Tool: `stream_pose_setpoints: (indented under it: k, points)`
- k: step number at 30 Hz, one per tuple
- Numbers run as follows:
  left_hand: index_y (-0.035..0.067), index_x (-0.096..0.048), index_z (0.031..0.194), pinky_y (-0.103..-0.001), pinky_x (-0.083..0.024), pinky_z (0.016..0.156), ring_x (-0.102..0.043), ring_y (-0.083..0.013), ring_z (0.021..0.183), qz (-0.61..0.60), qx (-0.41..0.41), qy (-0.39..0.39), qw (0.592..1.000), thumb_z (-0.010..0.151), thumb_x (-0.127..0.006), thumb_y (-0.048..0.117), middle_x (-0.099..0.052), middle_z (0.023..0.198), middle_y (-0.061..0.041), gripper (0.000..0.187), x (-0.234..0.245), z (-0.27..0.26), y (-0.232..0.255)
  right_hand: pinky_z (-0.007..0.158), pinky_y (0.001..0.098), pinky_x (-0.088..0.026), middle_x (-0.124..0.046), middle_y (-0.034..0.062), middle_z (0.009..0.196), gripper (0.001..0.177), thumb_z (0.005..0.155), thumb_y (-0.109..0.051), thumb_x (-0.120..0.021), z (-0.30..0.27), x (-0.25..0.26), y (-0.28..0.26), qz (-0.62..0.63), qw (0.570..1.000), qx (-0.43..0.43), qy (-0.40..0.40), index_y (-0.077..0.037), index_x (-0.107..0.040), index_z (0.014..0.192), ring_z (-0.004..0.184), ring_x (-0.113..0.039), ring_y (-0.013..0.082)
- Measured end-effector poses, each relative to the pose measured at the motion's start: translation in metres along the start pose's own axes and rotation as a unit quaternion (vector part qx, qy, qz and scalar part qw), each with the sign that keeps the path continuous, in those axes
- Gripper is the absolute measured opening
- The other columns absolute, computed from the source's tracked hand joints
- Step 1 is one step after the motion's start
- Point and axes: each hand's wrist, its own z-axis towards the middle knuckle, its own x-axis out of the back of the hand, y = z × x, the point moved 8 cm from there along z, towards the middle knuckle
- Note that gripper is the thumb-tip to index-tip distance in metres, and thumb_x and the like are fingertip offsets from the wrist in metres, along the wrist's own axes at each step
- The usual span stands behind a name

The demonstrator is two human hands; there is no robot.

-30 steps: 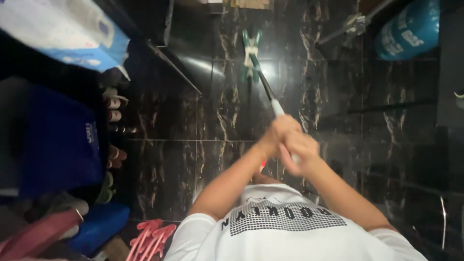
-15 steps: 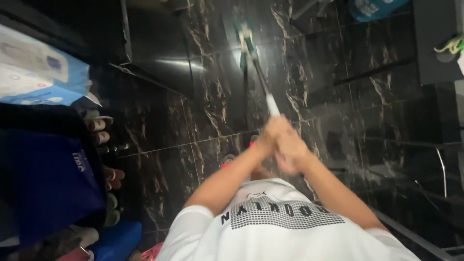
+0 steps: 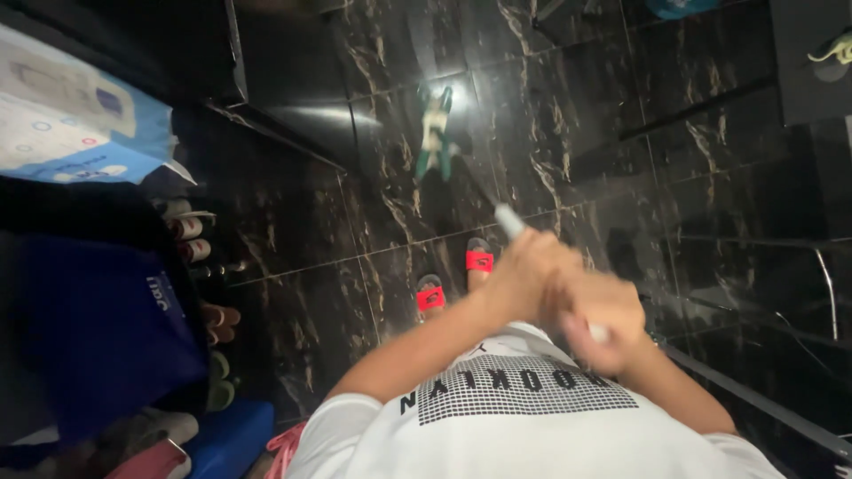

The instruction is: The recorder is mopping the dark-tiled floor of a home environment.

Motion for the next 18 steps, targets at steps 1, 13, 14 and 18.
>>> stream_pose_setpoints:
  k: [1,13,14,18]
  points:
    - [0.016,-0.061,0.08,-0.043,-0.043,0.083,-0.061,-0.025,0.089,0.0,0.0,0.001,1.0,0.067,-0.071,0.022,-0.06,0.083,0.001,0.018,0.001,-0.005,-0.004,0.059,0.035,-0.051,-0.056,0.0095,0.066,0.02,0.078,0.006,-0.055,0.007,-0.005,-0.003,0.0,1.0,0.001,-0.001,-0.005,-0.048,0.063,0.059,-0.061,0.0247]
    - [0.013,-0.059,0.077,-0.041,-0.045,0.072,-0.06,-0.0273,0.073,-0.16,-0.055,0.166,0.971,0.078,-0.079,0.012,-0.059,0.075,-0.004,0.02,-0.013,-0.017,-0.142,0.054,0.0394,-0.038,-0.048,0.0092,0.065,0.016,0.061,0.006,-0.056,-0.007,-0.04,0.13,-0.068,0.991,0.112,-0.029,-0.007,-0.046,0.062,0.059,-0.056,0.0303]
    - [0.011,-0.057,0.078,-0.043,-0.045,0.076,-0.06,-0.0299,0.079,-0.123,-0.01,0.169,0.978,0.076,-0.077,0.011,-0.058,0.079,-0.006,0.02,-0.018,-0.014,-0.168,0.054,0.0401,-0.04,-0.05,0.0115,0.067,0.013,0.06,0.004,-0.057,-0.004,-0.041,0.152,-0.102,0.988,0.116,-0.025,-0.005,-0.05,0.065,0.059,-0.056,0.0321]
    - [0.01,-0.053,0.081,-0.049,-0.041,0.086,-0.06,-0.0354,0.093,-0.033,0.045,0.159,0.986,0.069,-0.074,0.014,-0.058,0.087,-0.009,0.025,-0.03,0.001,-0.228,0.059,0.0418,-0.045,-0.056,0.0136,0.072,0.013,0.069,0.006,-0.064,0.01,-0.037,0.212,-0.157,0.984,0.079,-0.032,-0.001,-0.053,0.07,0.063,-0.057,0.0336]
